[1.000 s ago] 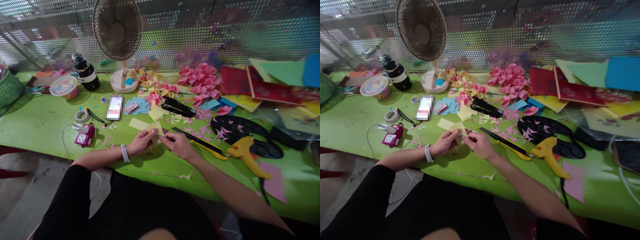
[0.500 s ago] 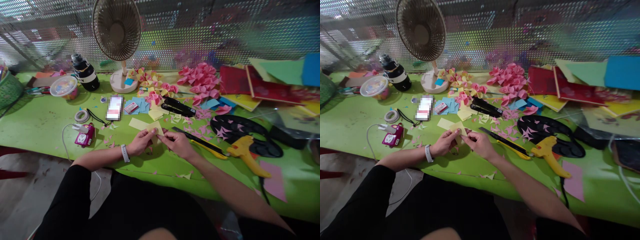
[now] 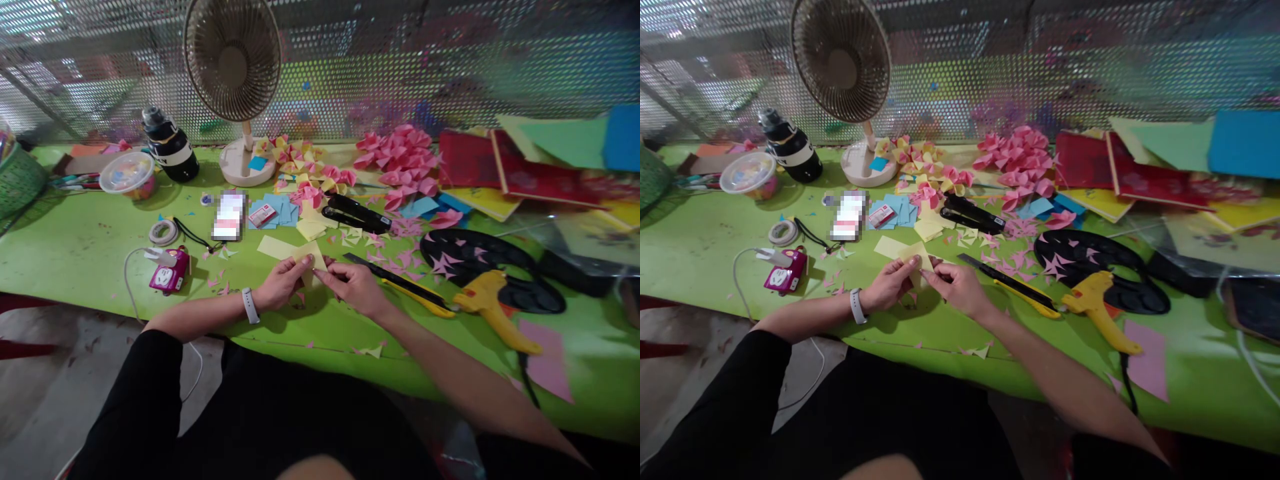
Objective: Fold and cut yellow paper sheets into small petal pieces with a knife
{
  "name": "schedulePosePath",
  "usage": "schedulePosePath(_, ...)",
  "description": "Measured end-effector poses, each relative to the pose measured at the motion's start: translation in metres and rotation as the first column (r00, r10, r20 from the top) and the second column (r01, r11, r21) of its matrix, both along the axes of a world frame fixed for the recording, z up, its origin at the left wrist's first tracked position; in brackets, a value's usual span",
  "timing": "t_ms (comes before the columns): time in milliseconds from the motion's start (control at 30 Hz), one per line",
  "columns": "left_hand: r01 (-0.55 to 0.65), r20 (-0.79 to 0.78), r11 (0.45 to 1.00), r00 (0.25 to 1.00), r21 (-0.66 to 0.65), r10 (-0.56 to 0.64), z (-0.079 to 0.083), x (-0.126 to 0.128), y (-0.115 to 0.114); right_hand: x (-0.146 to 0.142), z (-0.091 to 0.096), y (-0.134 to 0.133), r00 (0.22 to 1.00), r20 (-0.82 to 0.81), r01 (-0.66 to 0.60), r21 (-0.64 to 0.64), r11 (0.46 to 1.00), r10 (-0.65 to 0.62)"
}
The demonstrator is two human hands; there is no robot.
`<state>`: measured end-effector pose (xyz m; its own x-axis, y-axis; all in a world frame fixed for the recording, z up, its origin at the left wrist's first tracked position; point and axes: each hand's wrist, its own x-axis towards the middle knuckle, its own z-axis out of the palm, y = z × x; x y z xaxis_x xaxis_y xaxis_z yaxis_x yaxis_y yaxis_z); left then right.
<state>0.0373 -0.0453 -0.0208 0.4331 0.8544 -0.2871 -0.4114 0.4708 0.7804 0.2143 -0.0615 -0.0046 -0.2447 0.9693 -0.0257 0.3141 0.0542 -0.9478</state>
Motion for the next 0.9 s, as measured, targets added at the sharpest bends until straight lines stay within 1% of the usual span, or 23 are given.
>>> schedulePosePath(133, -0.033, -0.006, 0.998, 0.999, 0.053, 0.033, -0.004, -0.002, 0.005, 0.005, 0.005, 0.003, 0.992, -0.032, 0.126, 0.027, 0.992, -0.125)
schedulePosePath(200, -0.035, -0.004, 0.997, 0.999, 0.062, 0.036, -0.004, -0.003, 0.006, 0.007, 0.007, 0.005, 0.987, -0.042, 0.155, 0.021, 0.988, -0.154)
schedulePosePath(267, -0.04, 0.004, 0.998, 0.999, 0.047, 0.04, -0.002, -0.004, 0.007, 0.007, 0.006, 0.006, 0.993, -0.053, 0.105, -0.026, 0.994, -0.106)
schedulePosePath(367, -0.045, 0.018, 0.999, 0.999, 0.006, 0.045, 0.0, -0.004, 0.006, 0.004, -0.002, 0.006, 0.996, -0.085, -0.024, -0.16, 0.987, 0.01)
schedulePosePath(467, -0.024, 0.059, 1.0, 0.998, -0.02, 0.025, 0.001, -0.004, 0.006, 0.001, -0.01, 0.005, 0.991, -0.135, -0.06, -0.255, 0.965, 0.026)
schedulePosePath(600, -0.006, 0.103, 0.999, 0.995, -0.036, 0.01, 0.003, -0.004, 0.008, -0.001, -0.013, 0.006, 0.973, -0.228, -0.087, -0.305, 0.949, 0.016)
schedulePosePath(667, 0.005, 0.095, 1.0, 0.995, -0.024, -0.003, 0.005, -0.005, 0.01, 0.0, -0.013, 0.007, 0.975, -0.222, -0.106, -0.339, 0.935, 0.03)
schedulePosePath(800, 0.052, 0.048, 0.998, 0.997, 0.02, -0.053, 0.01, -0.009, 0.014, 0.002, -0.014, 0.008, 0.977, -0.196, -0.161, -0.407, 0.899, 0.087)
schedulePosePath(900, 0.06, 0.021, 0.998, 0.998, 0.018, -0.06, 0.013, -0.01, 0.018, 0.004, -0.011, 0.007, 0.962, -0.228, -0.232, -0.408, 0.883, 0.148)
